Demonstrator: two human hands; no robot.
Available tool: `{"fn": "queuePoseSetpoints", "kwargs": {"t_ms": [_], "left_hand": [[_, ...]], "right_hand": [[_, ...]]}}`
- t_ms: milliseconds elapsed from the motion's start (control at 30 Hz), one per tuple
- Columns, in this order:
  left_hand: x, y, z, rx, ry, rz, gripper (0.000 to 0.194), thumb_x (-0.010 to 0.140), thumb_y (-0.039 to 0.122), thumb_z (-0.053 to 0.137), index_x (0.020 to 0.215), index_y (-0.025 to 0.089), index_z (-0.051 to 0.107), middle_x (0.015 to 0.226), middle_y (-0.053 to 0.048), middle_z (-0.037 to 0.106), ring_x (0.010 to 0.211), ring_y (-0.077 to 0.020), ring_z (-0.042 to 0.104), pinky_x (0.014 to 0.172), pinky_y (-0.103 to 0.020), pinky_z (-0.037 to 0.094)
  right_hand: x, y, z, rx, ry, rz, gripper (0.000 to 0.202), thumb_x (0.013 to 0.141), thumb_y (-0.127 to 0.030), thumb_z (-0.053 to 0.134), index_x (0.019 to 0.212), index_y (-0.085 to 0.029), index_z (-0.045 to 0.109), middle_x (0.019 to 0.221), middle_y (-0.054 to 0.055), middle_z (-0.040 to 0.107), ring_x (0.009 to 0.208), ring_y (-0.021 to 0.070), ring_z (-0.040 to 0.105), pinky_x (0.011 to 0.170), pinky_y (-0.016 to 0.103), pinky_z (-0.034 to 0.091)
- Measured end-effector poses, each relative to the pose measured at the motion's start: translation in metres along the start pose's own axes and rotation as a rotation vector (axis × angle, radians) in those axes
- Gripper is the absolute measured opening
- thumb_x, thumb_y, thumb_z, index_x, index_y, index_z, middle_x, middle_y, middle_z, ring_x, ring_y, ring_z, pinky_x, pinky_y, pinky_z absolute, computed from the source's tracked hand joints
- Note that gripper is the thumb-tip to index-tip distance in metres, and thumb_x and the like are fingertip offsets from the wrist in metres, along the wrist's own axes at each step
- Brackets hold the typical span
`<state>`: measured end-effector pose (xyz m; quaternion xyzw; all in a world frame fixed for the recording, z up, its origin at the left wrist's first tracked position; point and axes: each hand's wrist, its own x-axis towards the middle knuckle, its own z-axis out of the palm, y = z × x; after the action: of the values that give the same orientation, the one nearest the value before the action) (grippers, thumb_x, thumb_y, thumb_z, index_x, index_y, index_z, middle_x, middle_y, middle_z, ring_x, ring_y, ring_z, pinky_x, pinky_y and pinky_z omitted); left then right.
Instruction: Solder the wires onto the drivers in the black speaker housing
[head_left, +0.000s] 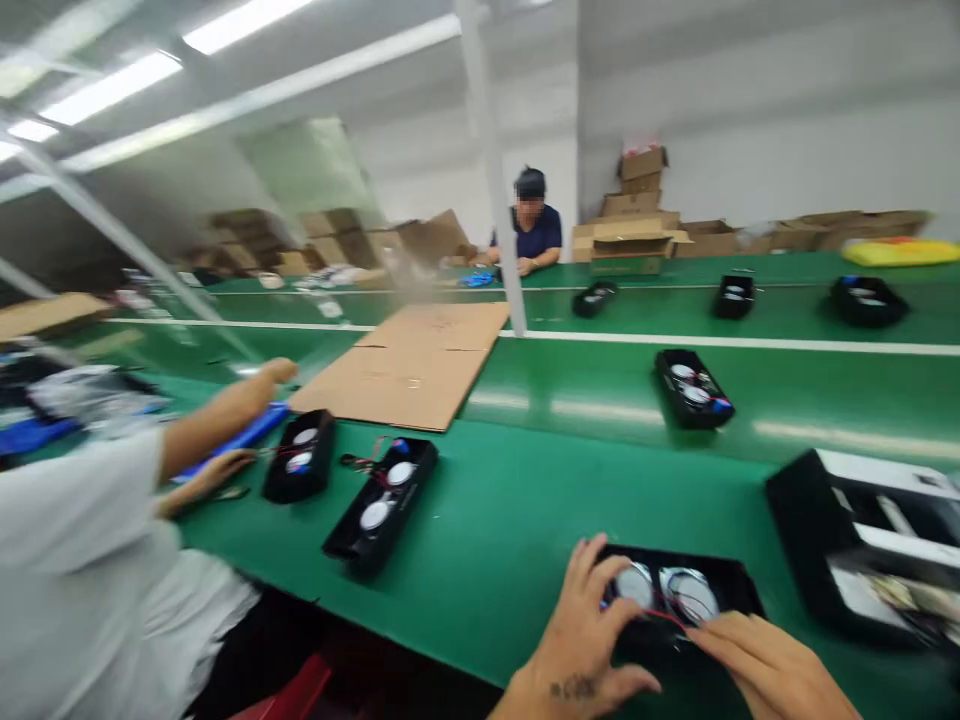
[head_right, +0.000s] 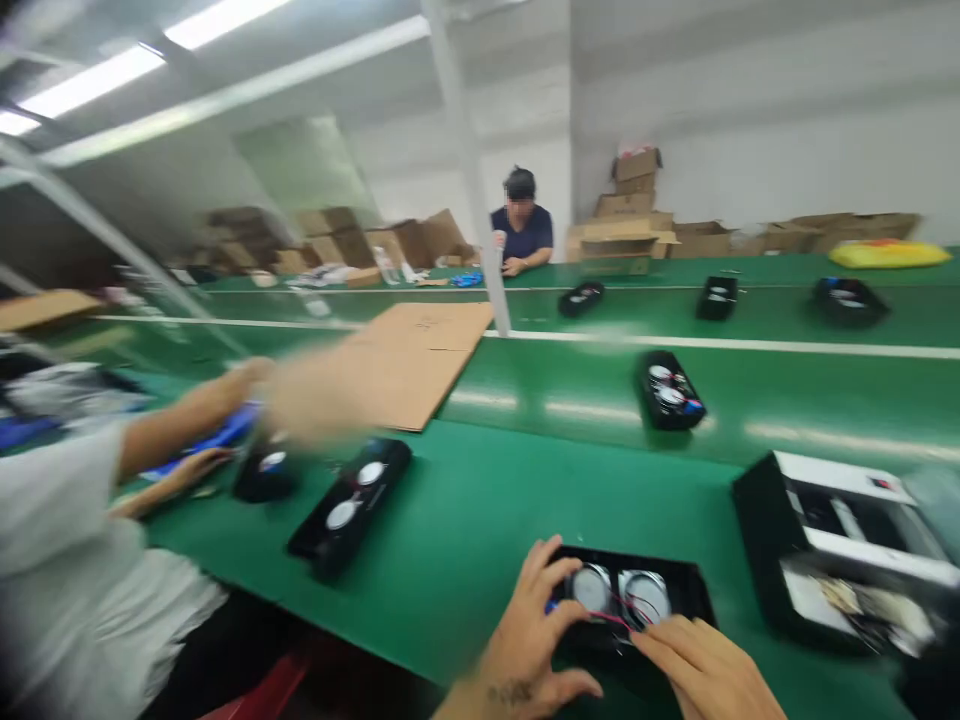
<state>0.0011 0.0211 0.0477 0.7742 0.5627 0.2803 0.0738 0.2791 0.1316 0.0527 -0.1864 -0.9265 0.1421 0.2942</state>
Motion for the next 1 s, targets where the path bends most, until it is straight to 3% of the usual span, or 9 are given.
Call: {"fn": "queuePoseSetpoints", "kwargs": {"t_ms": [67,167,300,433,567,733,900,1000], "left_hand": [[0.013,0.001,-0.012,0.022,-0.088,0.014,0.068,0.076,0.063,0.09,0.127,0.023,0.07,0.159,-0.019,0.053,0.162,-0.0505,0.028,0.124,-0.081,0.033],[0.023,-0.005,-0.014,0.06,-0.13,0.017,0.059,0.068,0.035,0.101,0.117,0.022,0.071,0.161,-0.018,0.053,0.161,-0.053,0.027,0.122,-0.085,0.032],[0.022,-0.012,-0.008,0.046,-0.083,0.025,0.045,0.073,0.019,0.093,0.112,0.023,0.071,0.155,-0.014,0.06,0.159,-0.0501,0.036,0.123,-0.083,0.035],[0.022,-0.011,-0.01,0.057,-0.063,0.049,0.032,0.079,0.014,0.084,0.107,0.023,0.073,0.153,-0.01,0.064,0.159,-0.049,0.036,0.124,-0.081,0.035],[0.027,-0.012,-0.012,0.057,-0.094,0.066,0.027,0.081,0.013,0.084,0.105,0.023,0.076,0.151,-0.007,0.066,0.16,-0.0482,0.034,0.126,-0.079,0.034],[0.031,-0.017,-0.014,0.067,-0.151,0.093,0.028,0.077,0.027,0.093,0.102,0.025,0.08,0.15,-0.005,0.068,0.16,-0.048,0.035,0.13,-0.077,0.03],[0.034,-0.017,-0.014,0.131,-0.219,0.168,0.027,0.082,0.032,0.09,0.106,0.024,0.08,0.153,-0.005,0.065,0.164,-0.0443,0.029,0.135,-0.071,0.022],[0.034,-0.015,-0.015,0.142,-0.229,0.206,0.026,0.086,0.036,0.086,0.109,0.024,0.08,0.151,-0.005,0.067,0.165,-0.0423,0.027,0.138,-0.067,0.015]], "right_hand": [[0.016,-0.019,-0.014,-0.093,-0.065,-0.009,0.051,0.099,-0.001,0.044,0.127,-0.027,0.077,0.11,0.006,0.083,0.094,0.0198,0.078,0.084,0.032,0.061],[0.048,-0.038,-0.018,-0.168,-0.145,0.014,0.035,0.102,-0.003,0.048,0.12,-0.019,0.075,0.097,0.006,0.08,0.08,0.0208,0.071,0.071,0.035,0.052],[0.069,-0.046,-0.011,-0.204,-0.344,0.056,0.016,0.105,-0.009,0.06,0.104,-0.017,0.074,0.091,0.004,0.077,0.081,0.0215,0.069,0.069,0.035,0.045],[0.071,-0.047,-0.007,-0.155,-0.512,0.13,0.019,0.104,-0.009,0.062,0.111,-0.019,0.076,0.097,0.003,0.078,0.085,0.0213,0.07,0.07,0.035,0.043],[0.077,-0.041,-0.004,-0.081,-0.602,0.187,0.031,0.103,-0.003,0.055,0.117,-0.02,0.078,0.102,0.005,0.08,0.089,0.0218,0.072,0.072,0.034,0.044],[0.084,-0.033,-0.005,0.097,-0.618,0.177,0.043,0.096,0.001,0.051,0.12,-0.018,0.08,0.109,0.007,0.081,0.096,0.0214,0.073,0.082,0.033,0.05],[0.078,-0.039,-0.007,0.144,-0.577,0.226,0.026,0.094,-0.015,0.062,0.113,-0.018,0.079,0.109,0.009,0.079,0.099,0.0256,0.072,0.091,0.037,0.055],[0.067,-0.051,0.001,0.083,-0.516,0.202,0.021,0.094,-0.014,0.059,0.105,-0.017,0.077,0.104,0.012,0.076,0.1,0.0275,0.071,0.094,0.041,0.058]]}}
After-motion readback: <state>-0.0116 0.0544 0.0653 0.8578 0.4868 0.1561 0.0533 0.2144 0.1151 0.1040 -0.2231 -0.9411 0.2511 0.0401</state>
